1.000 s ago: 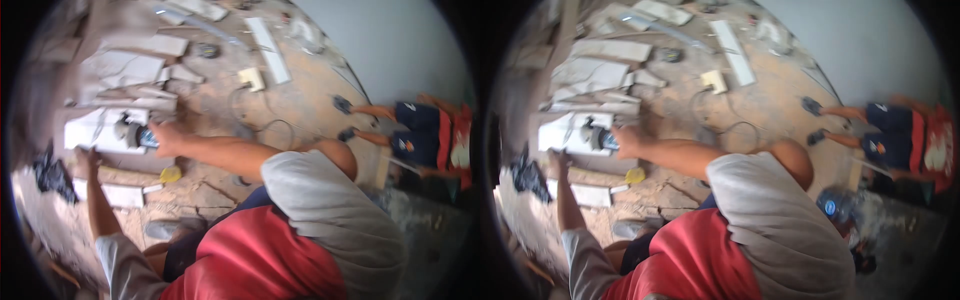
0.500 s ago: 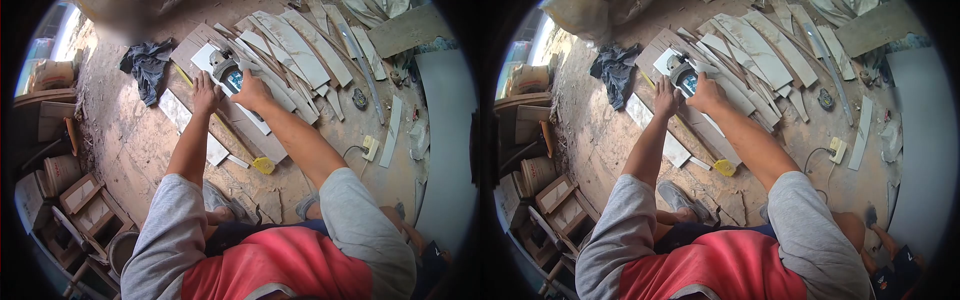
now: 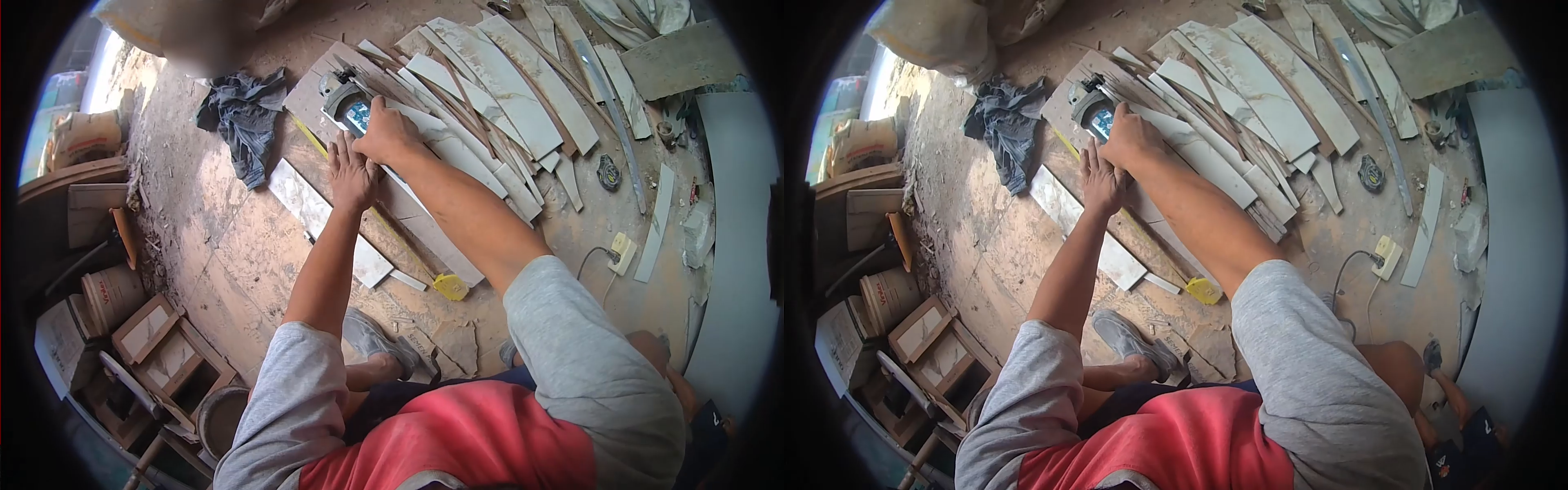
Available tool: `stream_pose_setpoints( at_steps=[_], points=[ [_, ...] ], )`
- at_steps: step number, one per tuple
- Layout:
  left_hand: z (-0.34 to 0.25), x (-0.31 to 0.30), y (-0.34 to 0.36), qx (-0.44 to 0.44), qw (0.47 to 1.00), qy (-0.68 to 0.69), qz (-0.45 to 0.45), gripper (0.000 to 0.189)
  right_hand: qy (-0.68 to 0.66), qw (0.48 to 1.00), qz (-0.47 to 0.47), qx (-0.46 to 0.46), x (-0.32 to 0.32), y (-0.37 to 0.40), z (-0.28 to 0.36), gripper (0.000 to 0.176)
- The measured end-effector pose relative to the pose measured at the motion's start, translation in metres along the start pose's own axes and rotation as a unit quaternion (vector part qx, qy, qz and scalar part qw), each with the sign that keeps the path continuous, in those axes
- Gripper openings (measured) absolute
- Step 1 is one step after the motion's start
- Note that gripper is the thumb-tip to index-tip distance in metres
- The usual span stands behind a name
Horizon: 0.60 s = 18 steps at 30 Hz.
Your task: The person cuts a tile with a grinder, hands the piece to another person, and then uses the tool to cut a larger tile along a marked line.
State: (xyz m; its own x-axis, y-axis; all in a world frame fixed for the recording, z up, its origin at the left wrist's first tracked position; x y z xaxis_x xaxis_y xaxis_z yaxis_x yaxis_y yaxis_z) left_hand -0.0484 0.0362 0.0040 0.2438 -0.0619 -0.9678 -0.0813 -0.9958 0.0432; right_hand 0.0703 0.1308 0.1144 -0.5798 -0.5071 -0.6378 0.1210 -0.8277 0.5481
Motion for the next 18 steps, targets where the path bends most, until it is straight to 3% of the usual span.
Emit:
stream_pose_setpoints(
  at_steps=[18],
  points=[
    [0.0055, 0.0023, -0.0007, 0.012, 1.000, -0.019, 0.022, 0.071, 0.006, 1.000, 0.008, -0.024, 0.0101, -0.0097, 0.0007, 0.068]
  ],
)
Point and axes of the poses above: each hand's wrist, its own y-axis away from the middle knuckle, its own x-axis out of the palm, z = x × y, the point moved 5 cm from there along -y, towards the middle knuckle, and after that the axes turned 8 degrees about x, right-handed, at the moved point
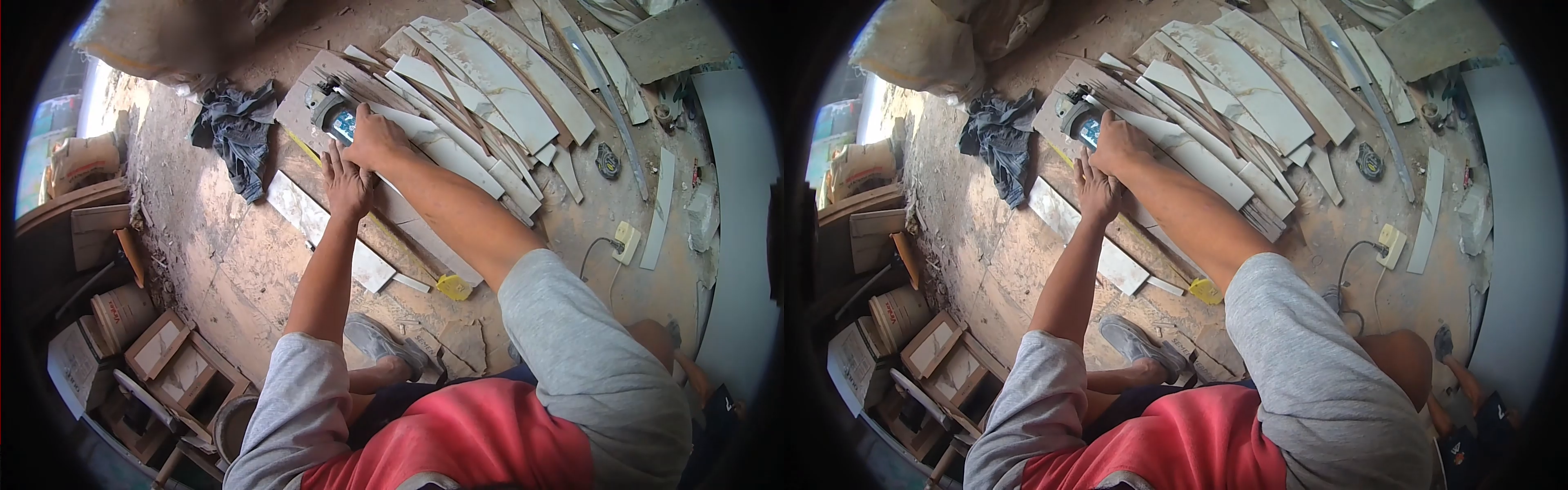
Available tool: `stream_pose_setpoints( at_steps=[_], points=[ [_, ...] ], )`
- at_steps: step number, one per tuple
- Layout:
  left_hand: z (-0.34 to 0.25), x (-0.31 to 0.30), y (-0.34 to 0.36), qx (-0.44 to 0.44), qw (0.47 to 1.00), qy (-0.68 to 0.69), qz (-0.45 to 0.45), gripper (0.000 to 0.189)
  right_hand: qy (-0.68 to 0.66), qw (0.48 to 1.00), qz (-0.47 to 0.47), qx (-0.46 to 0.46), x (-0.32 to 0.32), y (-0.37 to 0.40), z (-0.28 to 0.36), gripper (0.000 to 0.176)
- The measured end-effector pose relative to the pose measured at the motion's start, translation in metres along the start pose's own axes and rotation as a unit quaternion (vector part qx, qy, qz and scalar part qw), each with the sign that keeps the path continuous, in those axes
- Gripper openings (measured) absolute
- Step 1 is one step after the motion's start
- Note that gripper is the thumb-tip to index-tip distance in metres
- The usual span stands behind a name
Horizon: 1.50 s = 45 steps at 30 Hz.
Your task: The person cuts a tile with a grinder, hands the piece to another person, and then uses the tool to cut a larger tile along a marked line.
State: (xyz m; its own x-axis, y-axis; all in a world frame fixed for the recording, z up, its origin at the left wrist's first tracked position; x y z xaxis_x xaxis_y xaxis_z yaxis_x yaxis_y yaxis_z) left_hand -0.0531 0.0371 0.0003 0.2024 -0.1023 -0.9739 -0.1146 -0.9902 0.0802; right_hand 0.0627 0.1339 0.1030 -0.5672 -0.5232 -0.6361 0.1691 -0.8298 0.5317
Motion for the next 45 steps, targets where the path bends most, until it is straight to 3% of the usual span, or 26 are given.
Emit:
stream_pose_setpoints(
  at_steps=[4, 9, 22, 34, 39, 45],
  points=[
    [-0.003, -0.003, -0.002, 0.023, 1.000, -0.006, -0.003, 0.072, -0.002, 1.000, -0.002, 0.000, 0.002, -0.002, 0.000, 0.069],
    [0.003, 0.006, -0.001, -0.017, 1.000, 0.008, 0.001, 0.077, 0.022, 1.000, 0.019, 0.012, -0.003, 0.005, 0.001, 0.075],
    [-0.003, -0.001, -0.001, -0.003, 1.000, -0.015, 0.000, 0.072, 0.021, 0.999, 0.024, 0.019, -0.006, 0.010, -0.002, 0.074],
    [0.004, 0.009, -0.005, -0.030, 0.998, -0.044, 0.026, 0.086, 0.046, 0.999, 0.019, 0.017, -0.004, 0.027, -0.024, 0.079],
    [-0.004, -0.010, -0.001, -0.052, 0.998, 0.039, -0.022, 0.081, 0.061, 0.997, 0.024, 0.028, -0.007, 0.036, -0.030, 0.080],
    [-0.009, -0.018, -0.002, -0.073, 0.996, 0.057, -0.013, 0.077, 0.073, 0.996, 0.039, 0.034, -0.010, 0.045, -0.035, 0.082]
  ],
)
Point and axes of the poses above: each hand's wrist, its own y-axis away from the middle knuckle, its own x-axis out of the palm, z = x × y, the point moved 5 cm from there along -y, towards the middle knuckle, and after that the axes turned 8 degrees about x, right-handed, at the moved point
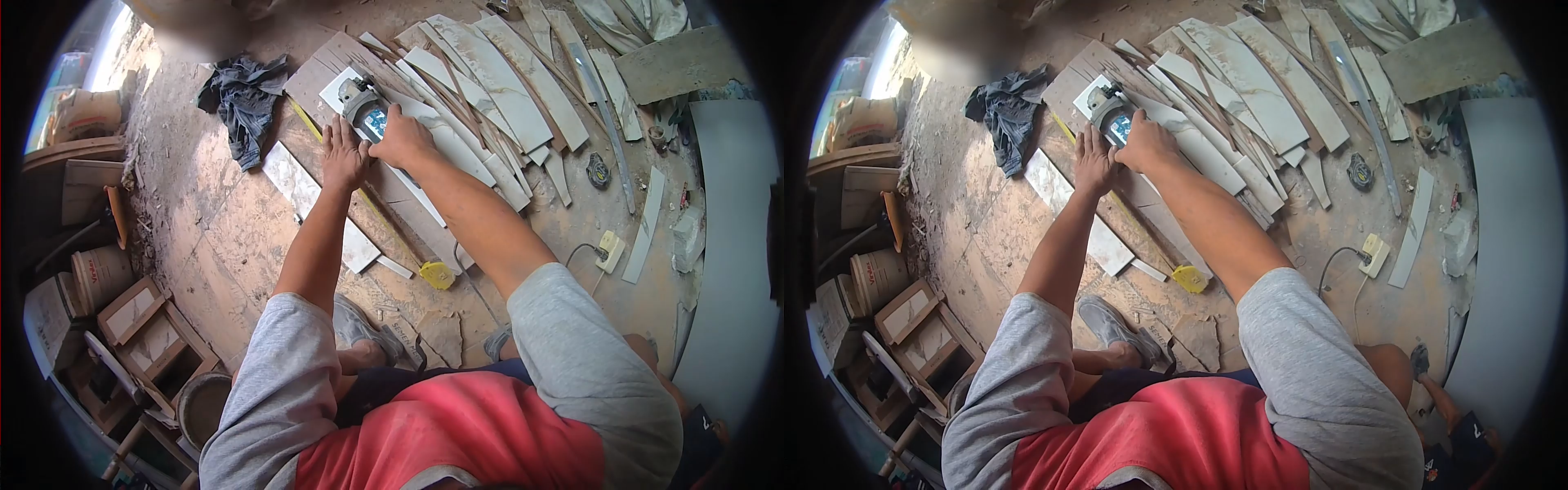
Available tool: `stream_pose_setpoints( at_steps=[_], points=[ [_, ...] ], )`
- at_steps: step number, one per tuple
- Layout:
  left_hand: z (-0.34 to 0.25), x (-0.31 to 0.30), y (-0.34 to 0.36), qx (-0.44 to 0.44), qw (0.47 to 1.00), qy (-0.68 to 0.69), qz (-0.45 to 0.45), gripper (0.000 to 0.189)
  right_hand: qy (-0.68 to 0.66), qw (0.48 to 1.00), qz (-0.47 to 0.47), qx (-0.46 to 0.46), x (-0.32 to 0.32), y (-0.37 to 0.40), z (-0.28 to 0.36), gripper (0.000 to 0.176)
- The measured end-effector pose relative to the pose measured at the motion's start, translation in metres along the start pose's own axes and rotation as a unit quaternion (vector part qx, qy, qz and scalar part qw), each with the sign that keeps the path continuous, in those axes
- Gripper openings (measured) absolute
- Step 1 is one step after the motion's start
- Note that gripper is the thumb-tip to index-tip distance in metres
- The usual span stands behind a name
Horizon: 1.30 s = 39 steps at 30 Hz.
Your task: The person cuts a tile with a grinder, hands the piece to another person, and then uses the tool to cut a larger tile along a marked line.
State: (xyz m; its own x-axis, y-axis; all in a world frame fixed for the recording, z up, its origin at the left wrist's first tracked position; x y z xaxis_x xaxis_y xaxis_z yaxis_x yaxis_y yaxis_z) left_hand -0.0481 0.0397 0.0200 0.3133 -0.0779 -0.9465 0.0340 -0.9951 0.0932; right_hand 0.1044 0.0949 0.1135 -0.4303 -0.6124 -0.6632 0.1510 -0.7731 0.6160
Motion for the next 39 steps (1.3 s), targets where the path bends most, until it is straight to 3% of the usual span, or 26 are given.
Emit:
stream_pose_setpoints(
  at_steps=[22, 27, 39],
  points=[
    [-0.005, -0.008, 0.002, 0.026, 0.999, 0.021, -0.037, 0.074, -0.011, 1.000, -0.013, -0.003, 0.005, 0.018, -0.023, 0.078],
    [-0.006, -0.007, 0.000, 0.072, 0.996, -0.011, -0.050, 0.073, -0.004, 1.000, -0.016, 0.002, 0.005, 0.022, -0.030, 0.079],
    [0.008, 0.008, -0.002, 0.043, 0.998, 0.003, -0.048, 0.075, 0.003, 1.000, -0.011, 0.007, 0.007, 0.033, -0.044, 0.071]
  ],
)
Point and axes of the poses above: each hand's wrist, its own y-axis away from the middle knuckle, its own x-axis out of the palm, z = x × y, the point moved 5 cm from there along -y, towards the middle knuckle, and after that the axes turned 8 degrees about x, right-handed, at the moved point
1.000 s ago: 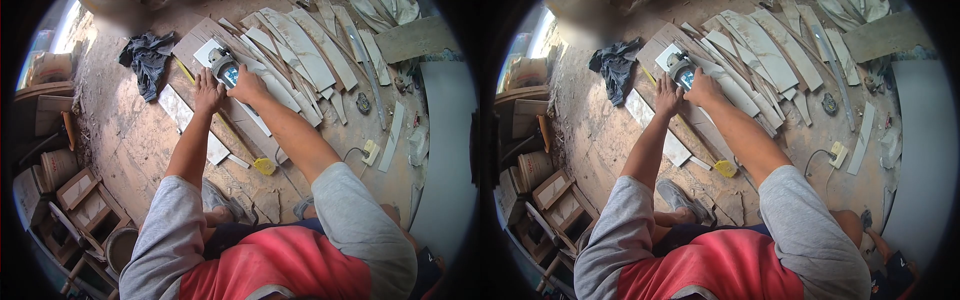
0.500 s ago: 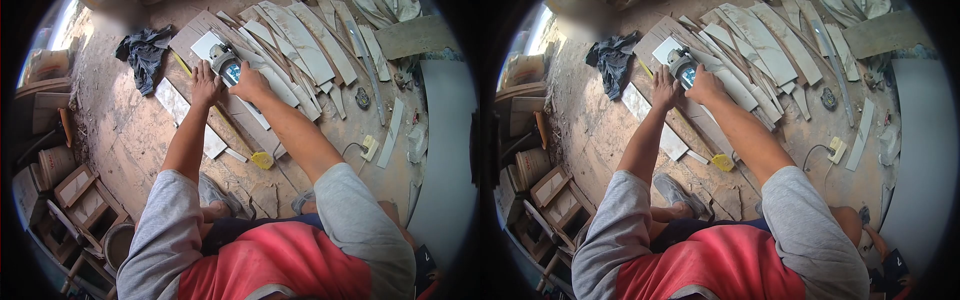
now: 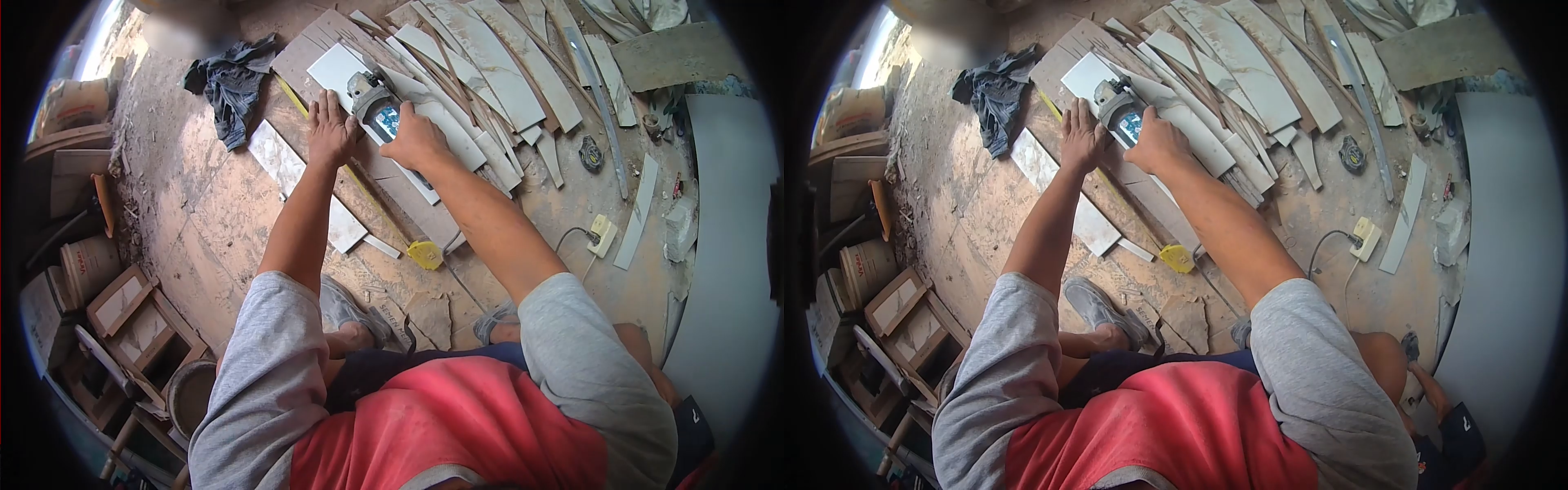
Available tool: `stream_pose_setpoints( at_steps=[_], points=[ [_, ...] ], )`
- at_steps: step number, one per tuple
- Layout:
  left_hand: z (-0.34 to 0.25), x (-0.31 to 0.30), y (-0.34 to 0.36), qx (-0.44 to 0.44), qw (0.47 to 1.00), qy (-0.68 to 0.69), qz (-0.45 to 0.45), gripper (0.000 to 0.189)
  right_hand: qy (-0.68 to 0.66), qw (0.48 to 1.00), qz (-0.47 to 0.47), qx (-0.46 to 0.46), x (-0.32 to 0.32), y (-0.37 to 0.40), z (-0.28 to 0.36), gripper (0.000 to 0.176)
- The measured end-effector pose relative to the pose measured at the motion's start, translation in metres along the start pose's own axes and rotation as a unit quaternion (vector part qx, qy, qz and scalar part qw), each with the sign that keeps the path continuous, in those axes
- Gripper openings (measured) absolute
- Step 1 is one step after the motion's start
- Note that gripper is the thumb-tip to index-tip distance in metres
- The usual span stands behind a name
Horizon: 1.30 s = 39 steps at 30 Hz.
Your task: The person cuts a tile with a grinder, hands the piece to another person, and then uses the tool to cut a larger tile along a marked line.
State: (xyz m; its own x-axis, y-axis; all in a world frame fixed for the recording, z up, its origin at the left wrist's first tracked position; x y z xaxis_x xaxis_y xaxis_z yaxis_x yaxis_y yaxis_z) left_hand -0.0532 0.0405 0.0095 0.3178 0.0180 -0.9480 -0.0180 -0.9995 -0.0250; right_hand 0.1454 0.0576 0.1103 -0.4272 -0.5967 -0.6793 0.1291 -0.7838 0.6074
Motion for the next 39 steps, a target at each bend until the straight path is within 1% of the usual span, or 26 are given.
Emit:
stream_pose_setpoints(
  at_steps=[3, 10, 15, 16, 18, 23, 25, 28, 30, 34, 38, 39],
  points=[
    [0.000, -0.001, 0.000, -0.022, 1.000, 0.014, 0.006, 0.077, -0.005, 1.000, 0.006, 0.005, -0.001, 0.005, -0.005, 0.072],
    [0.000, -0.001, 0.000, -0.012, 1.000, 0.014, 0.000, 0.077, -0.004, 1.000, 0.002, 0.005, 0.001, 0.011, -0.014, 0.070],
    [-0.005, -0.009, 0.001, -0.033, 0.999, 0.022, 0.012, 0.076, -0.011, 1.000, 0.006, 0.004, 0.002, 0.016, -0.021, 0.069],
    [-0.004, -0.008, 0.000, -0.031, 0.999, 0.022, 0.013, 0.076, -0.012, 1.000, 0.005, 0.007, 0.002, 0.017, -0.022, 0.069],
    [-0.002, -0.006, -0.002, 0.000, 1.000, 0.010, -0.007, 0.075, -0.009, 1.000, 0.004, 0.003, 0.002, 0.018, -0.025, 0.069],
    [0.002, 0.001, -0.002, -0.001, 1.000, 0.012, 0.000, 0.075, -0.006, 1.000, 0.001, 0.001, 0.004, 0.021, -0.031, 0.070],
    [0.004, 0.002, -0.003, 0.020, 1.000, -0.011, -0.009, 0.075, -0.004, 1.000, 0.004, 0.000, 0.003, 0.023, -0.032, 0.070],
    [0.000, -0.004, -0.003, 0.043, 0.999, 0.012, -0.020, 0.075, -0.004, 1.000, 0.003, 0.003, 0.003, 0.026, -0.036, 0.070],
    [0.000, -0.001, -0.003, 0.034, 0.999, 0.004, -0.017, 0.075, 0.010, 0.999, 0.038, 0.031, 0.002, 0.029, -0.038, 0.075],
    [-0.002, -0.005, -0.002, 0.005, 1.000, -0.006, 0.001, 0.075, 0.011, 0.999, 0.036, 0.033, 0.003, 0.035, -0.043, 0.075],
    [-0.003, -0.007, -0.003, 0.009, 1.000, -0.011, 0.002, 0.075, 0.011, 0.999, 0.035, 0.033, 0.003, 0.039, -0.047, 0.075],
    [-0.004, -0.008, -0.004, 0.022, 1.000, -0.005, -0.004, 0.076, 0.011, 0.999, 0.035, 0.034, 0.003, 0.040, -0.048, 0.075]
  ],
)
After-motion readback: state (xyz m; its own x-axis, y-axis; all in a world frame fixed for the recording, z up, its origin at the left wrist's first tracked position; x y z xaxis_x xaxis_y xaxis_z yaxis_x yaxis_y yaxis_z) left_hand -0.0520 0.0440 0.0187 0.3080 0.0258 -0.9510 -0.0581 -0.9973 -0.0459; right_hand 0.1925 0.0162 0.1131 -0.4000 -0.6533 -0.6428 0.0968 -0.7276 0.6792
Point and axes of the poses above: each hand's wrist, its own y-axis away from the middle knuckle, its own x-axis out of the palm, z = x × y, the point moved 5 cm from there along -y, towards the middle knuckle, and after that the axes turned 8 degrees about x, right-handed, at the moved point
